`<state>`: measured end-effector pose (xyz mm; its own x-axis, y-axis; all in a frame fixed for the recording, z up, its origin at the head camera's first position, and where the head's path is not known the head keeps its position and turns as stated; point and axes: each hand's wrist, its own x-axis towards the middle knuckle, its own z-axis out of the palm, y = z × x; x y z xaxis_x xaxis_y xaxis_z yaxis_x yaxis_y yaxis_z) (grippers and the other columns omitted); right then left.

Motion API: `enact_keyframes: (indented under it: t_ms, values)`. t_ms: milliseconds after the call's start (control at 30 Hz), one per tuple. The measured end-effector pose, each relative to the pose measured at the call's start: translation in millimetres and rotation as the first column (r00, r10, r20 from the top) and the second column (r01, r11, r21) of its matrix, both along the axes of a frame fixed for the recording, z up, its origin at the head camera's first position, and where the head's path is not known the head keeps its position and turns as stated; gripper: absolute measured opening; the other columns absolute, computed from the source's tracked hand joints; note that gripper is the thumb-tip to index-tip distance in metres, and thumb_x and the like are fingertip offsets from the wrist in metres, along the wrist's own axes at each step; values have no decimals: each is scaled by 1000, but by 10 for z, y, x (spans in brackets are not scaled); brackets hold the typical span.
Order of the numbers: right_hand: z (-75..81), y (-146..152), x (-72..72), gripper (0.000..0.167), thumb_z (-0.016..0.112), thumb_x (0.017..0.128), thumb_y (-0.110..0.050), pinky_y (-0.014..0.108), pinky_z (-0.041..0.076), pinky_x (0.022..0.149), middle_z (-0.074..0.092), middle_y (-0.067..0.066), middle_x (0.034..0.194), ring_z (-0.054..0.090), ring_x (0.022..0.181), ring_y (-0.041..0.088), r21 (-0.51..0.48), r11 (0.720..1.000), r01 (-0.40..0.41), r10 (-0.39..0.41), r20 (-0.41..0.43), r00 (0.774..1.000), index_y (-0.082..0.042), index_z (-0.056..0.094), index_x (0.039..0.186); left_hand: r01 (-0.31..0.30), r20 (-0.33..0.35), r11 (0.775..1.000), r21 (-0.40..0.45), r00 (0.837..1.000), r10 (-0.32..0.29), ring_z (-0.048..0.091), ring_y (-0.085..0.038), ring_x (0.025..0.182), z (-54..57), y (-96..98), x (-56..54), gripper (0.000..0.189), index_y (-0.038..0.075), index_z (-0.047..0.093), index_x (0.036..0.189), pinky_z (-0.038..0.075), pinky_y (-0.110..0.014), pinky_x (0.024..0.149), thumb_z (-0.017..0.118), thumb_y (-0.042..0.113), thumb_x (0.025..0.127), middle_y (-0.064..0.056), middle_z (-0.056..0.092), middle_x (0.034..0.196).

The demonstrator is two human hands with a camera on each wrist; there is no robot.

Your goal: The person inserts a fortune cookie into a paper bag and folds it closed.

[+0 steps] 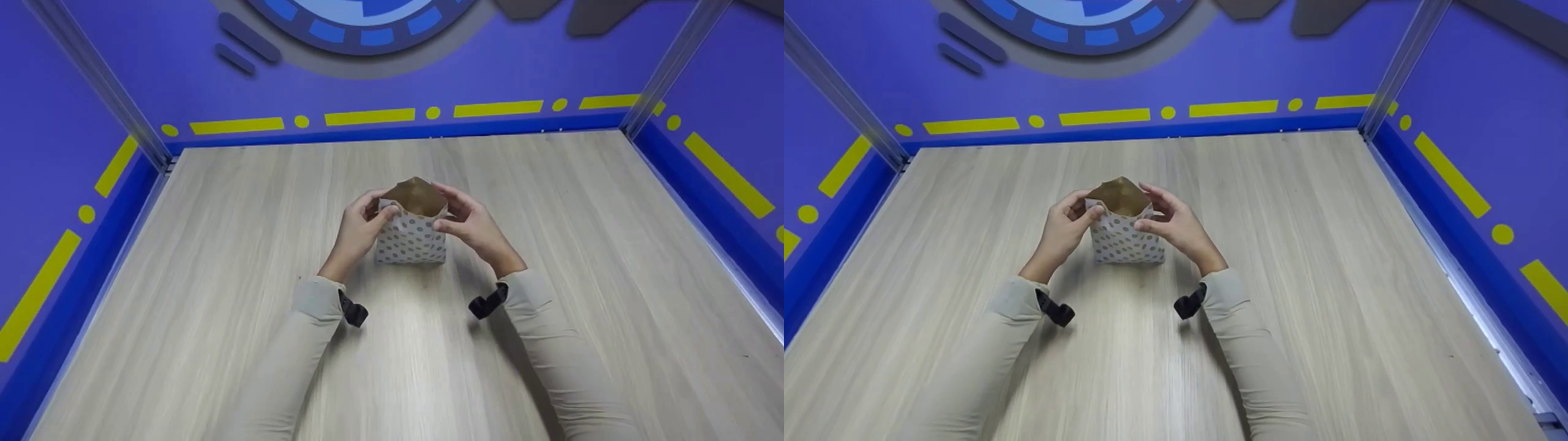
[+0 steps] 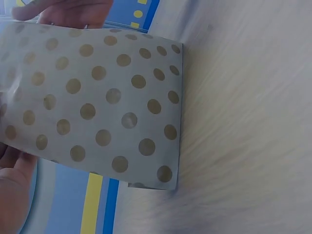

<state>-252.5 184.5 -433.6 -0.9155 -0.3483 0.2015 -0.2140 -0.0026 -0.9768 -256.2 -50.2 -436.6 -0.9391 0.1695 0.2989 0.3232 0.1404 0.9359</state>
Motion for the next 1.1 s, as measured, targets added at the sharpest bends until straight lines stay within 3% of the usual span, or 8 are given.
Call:
enact_keyframes:
  t_ms: [333, 667, 833, 1100]
  values:
    - [19, -91, -25, 56, 74, 83, -13, 21, 52, 83, 62, 6, 127, 62, 101, 9, -5, 995, 97, -97, 10, 995, -3, 54, 134, -18, -12, 998, 56, 1000, 19, 59, -10, 80, -18, 14, 7, 30, 5, 65, 115, 46, -19, 65, 67, 19, 89, -6, 67, 95]
    - [5, -124, -48, 26, 79, 79, -18, 19, 48, 68, 67, -4, 83, 57, 76, 9, -26, 962, 272, -271, 24, 962, -3, 70, 99, -82, -26, 996, 33, 996, 83, 62, -9, 76, -33, -1, 2, 23, 4, 70, 102, 50, -21, 66, 70, 21, 87, -7, 72, 89]
    - [6, -127, -52, 19, 79, 80, -17, 20, 46, 68, 64, -5, 80, 55, 75, 9, -10, 952, 305, -304, 40, 952, -6, 71, 93, -111, 10, 993, 38, 994, 111, 62, -9, 75, -18, -9, -3, 21, 3, 71, 100, 49, -18, 65, 71, 19, 86, -7, 74, 88]
    - [11, -136, -72, 14, 80, 78, -16, 20, 46, 68, 65, -6, 76, 56, 72, 9, -7, 941, 337, -336, 54, 940, -8, 72, 87, -108, 33, 992, 71, 994, 106, 64, -8, 74, 4, -42, -12, 18, 2, 73, 96, 50, -18, 66, 73, 16, 84, -7, 74, 87]
